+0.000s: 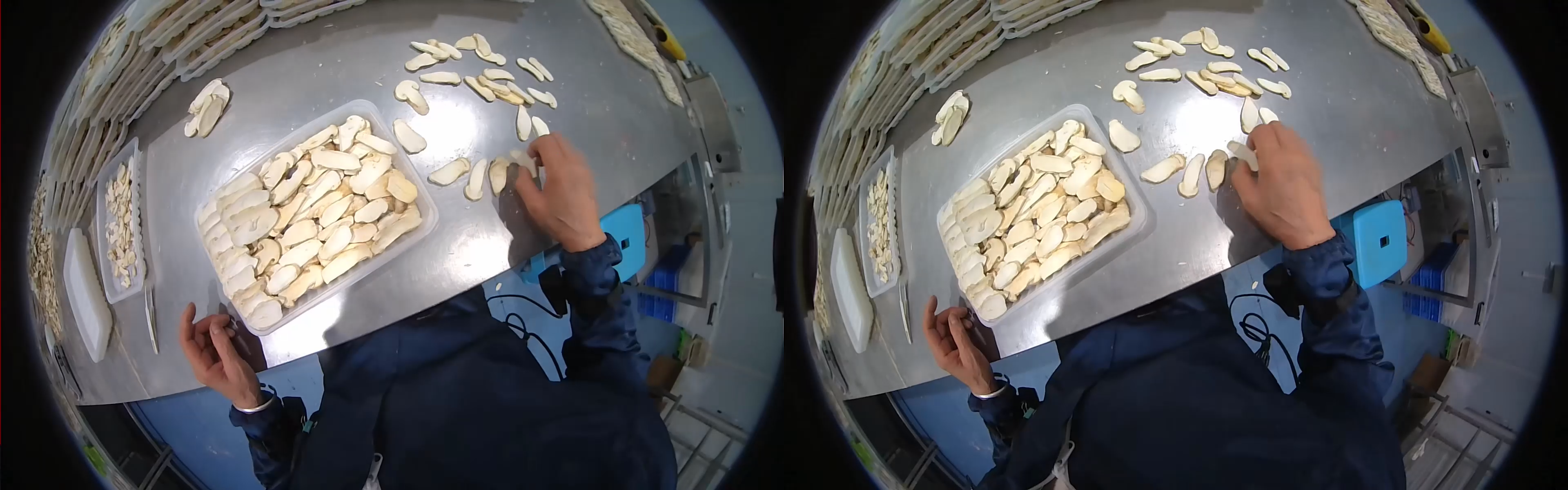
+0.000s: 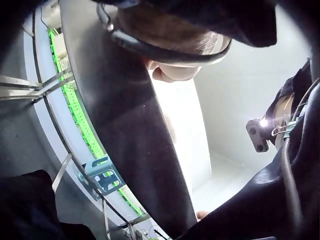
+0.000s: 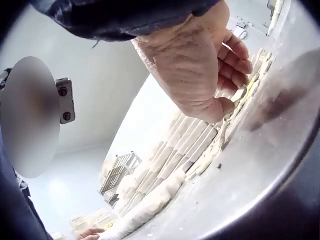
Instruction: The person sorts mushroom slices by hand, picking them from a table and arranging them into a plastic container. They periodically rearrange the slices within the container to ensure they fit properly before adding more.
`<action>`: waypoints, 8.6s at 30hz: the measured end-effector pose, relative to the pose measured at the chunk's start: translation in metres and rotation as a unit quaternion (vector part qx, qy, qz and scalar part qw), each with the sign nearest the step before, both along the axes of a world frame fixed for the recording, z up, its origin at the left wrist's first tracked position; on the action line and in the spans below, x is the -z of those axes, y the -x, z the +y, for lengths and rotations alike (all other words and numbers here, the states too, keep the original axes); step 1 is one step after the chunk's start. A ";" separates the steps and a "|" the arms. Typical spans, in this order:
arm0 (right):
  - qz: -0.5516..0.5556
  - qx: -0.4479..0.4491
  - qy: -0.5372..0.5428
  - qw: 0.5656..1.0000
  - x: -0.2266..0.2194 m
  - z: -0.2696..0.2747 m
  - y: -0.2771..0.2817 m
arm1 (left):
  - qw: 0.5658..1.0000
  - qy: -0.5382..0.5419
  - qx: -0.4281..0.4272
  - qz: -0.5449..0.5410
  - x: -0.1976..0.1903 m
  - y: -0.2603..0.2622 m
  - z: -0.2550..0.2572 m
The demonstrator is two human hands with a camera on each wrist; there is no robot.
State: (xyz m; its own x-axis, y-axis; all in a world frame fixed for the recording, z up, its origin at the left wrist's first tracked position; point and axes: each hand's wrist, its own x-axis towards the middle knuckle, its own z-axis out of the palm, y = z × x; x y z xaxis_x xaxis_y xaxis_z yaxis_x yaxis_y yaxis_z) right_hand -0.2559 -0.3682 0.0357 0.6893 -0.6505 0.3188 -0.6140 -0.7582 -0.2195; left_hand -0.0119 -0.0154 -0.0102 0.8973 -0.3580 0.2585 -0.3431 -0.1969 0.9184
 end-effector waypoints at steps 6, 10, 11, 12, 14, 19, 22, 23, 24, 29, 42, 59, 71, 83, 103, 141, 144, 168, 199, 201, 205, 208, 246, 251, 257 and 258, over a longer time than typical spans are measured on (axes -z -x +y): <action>-0.056 -0.020 -0.009 0.998 -0.022 -0.007 -0.015 | 1.000 0.023 0.010 0.008 0.001 0.002 0.000; -0.086 -0.134 0.002 0.987 -0.033 0.013 -0.053 | 1.000 0.010 0.007 0.007 -0.006 0.004 -0.001; -0.092 -0.152 0.000 0.984 -0.035 0.019 -0.063 | 1.000 0.010 0.008 0.005 -0.006 0.004 -0.001; -0.107 -0.147 -0.025 0.983 -0.035 0.023 -0.070 | 1.000 0.012 0.012 0.005 -0.006 0.004 0.000; -0.135 -0.131 -0.069 0.980 -0.034 0.026 -0.077 | 1.000 0.020 0.011 0.005 -0.005 0.003 0.004; 0.052 -0.076 0.009 0.996 -0.017 0.001 -0.048 | 0.998 0.046 0.025 0.023 -0.002 0.003 0.005; 0.057 -0.056 -0.013 0.997 -0.005 -0.012 -0.026 | 0.999 0.043 0.026 0.018 -0.002 0.003 0.004; 0.011 -0.053 -0.027 0.998 -0.005 -0.018 -0.022 | 0.998 0.048 0.029 0.025 -0.001 0.002 0.004; -0.037 -0.050 -0.041 0.997 -0.005 -0.026 -0.019 | 0.999 0.038 0.023 0.024 -0.001 0.002 0.004; -0.017 0.050 0.017 0.998 -0.008 -0.128 -0.001 | 1.000 -0.010 0.000 0.011 -0.004 0.003 0.002; 0.080 0.002 -0.006 0.997 0.019 -0.176 -0.025 | 1.000 -0.015 -0.013 0.013 -0.003 0.003 -0.001; -0.043 -0.188 -0.050 0.980 -0.041 -0.029 -0.088 | 1.000 -0.018 0.007 0.019 -0.011 0.004 -0.003; -0.053 -0.386 -0.032 0.921 -0.022 0.119 -0.175 | 0.999 0.011 0.024 0.018 -0.008 0.001 0.004; -0.037 -0.395 -0.024 0.917 -0.013 0.124 -0.185 | 0.999 0.017 0.026 0.013 -0.006 0.000 0.005; 0.153 -0.007 0.052 0.987 -0.013 -0.161 -0.082 | 1.000 0.018 0.013 0.015 -0.005 0.003 0.001; 0.152 -0.120 0.059 0.979 0.011 -0.129 -0.176 | 1.000 -0.004 -0.010 0.011 -0.008 0.006 -0.003; 0.173 -0.112 0.060 0.977 0.001 -0.126 -0.175 | 1.000 0.005 -0.005 0.013 -0.005 0.005 -0.002; -0.094 -0.147 -0.084 0.981 0.011 -0.054 -0.045 | 1.000 -0.001 0.003 -0.007 -0.001 0.003 0.000; 0.017 -0.022 -0.113 0.993 0.023 -0.063 -0.051 | 1.000 -0.024 -0.007 -0.008 -0.008 0.004 -0.001; 0.018 -0.025 -0.128 0.991 0.023 -0.064 -0.051 | 1.000 -0.012 0.005 -0.008 -0.005 0.002 0.001; -0.011 -0.069 -0.132 0.989 0.003 -0.046 -0.062 | 1.000 -0.021 0.011 -0.007 -0.008 0.001 0.002; -0.045 -0.176 -0.078 0.980 -0.030 0.008 -0.085 | 0.999 -0.024 0.013 -0.021 -0.007 0.000 0.001; -0.070 -0.330 0.055 0.940 -0.050 0.065 -0.136 | 0.999 0.041 0.011 0.018 -0.003 0.005 0.003; -0.014 -0.057 0.095 0.994 -0.048 -0.097 -0.056 | 0.999 0.036 0.024 0.015 -0.004 0.005 0.002; 0.120 0.069 -0.048 0.989 0.000 -0.213 0.017 | 1.000 0.019 -0.005 0.005 -0.001 0.003 0.001; 0.098 0.076 -0.063 0.990 0.003 -0.212 0.013 | 1.000 0.014 -0.008 0.003 -0.002 0.004 0.000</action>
State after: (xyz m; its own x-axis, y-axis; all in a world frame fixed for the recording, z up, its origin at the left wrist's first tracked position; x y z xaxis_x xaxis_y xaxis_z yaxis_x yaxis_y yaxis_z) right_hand -0.2690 -0.5802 0.0324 0.6212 -0.7776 0.0972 -0.7591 -0.6279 -0.1717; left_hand -0.0154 -0.0158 -0.0082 0.9042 -0.3367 0.2627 -0.3348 -0.1772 0.9255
